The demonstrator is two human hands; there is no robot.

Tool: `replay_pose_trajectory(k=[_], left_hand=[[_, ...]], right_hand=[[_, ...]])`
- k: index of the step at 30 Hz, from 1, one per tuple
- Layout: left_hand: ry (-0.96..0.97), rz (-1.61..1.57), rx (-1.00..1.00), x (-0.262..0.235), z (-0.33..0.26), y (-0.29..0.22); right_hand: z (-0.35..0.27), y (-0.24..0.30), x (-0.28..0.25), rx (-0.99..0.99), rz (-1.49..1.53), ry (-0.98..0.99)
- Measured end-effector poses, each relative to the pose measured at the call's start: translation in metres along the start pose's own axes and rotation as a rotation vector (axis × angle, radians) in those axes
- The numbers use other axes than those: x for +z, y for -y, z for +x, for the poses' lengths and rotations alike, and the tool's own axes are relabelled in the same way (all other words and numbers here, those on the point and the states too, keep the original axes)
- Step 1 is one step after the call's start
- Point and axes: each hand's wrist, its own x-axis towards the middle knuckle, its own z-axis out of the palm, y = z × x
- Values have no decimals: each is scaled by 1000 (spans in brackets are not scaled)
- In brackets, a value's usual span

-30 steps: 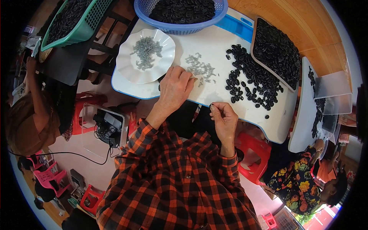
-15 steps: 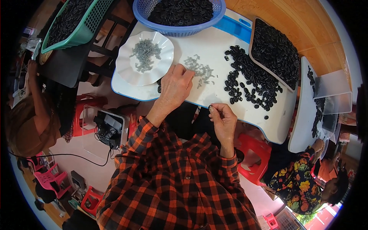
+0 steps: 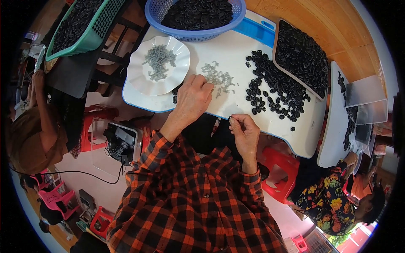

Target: The person assembles small plastic components by hand, fitting the pieces together and placing the assembled parts on the table.

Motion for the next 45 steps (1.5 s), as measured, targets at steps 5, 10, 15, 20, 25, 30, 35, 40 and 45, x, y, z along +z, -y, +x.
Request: replay_pose_trajectory(k=[5, 10, 15, 20, 25, 30, 35, 40, 45], left_hand=[[8, 47, 30, 3, 1, -5], [-13, 117, 80, 8, 4, -5], [25, 181, 98, 8, 3, -7], [-55, -7, 58, -2, -6, -29], [351, -925, -375, -3, -26, -55], [512, -1402, -664, 6, -36, -60], [399, -1625, -667, 16, -44, -67], [266, -1608, -555, 16, -47, -76], [210, -1590, -481, 11, -47, -73]], right_hand=[[0, 2, 0, -20, -3, 4], [0, 1, 0, -24, -1, 0], [0, -1, 0, -39, -26, -3], [-5, 5, 1, -13, 103, -81], [-4, 21, 4, -370, 68, -206], [-11, 27, 7, -254, 256, -146], [-14, 28, 9, -147, 355, -157], [-16, 36, 12, -84, 521, -260], [-18, 38, 16, -73, 516, -236]])
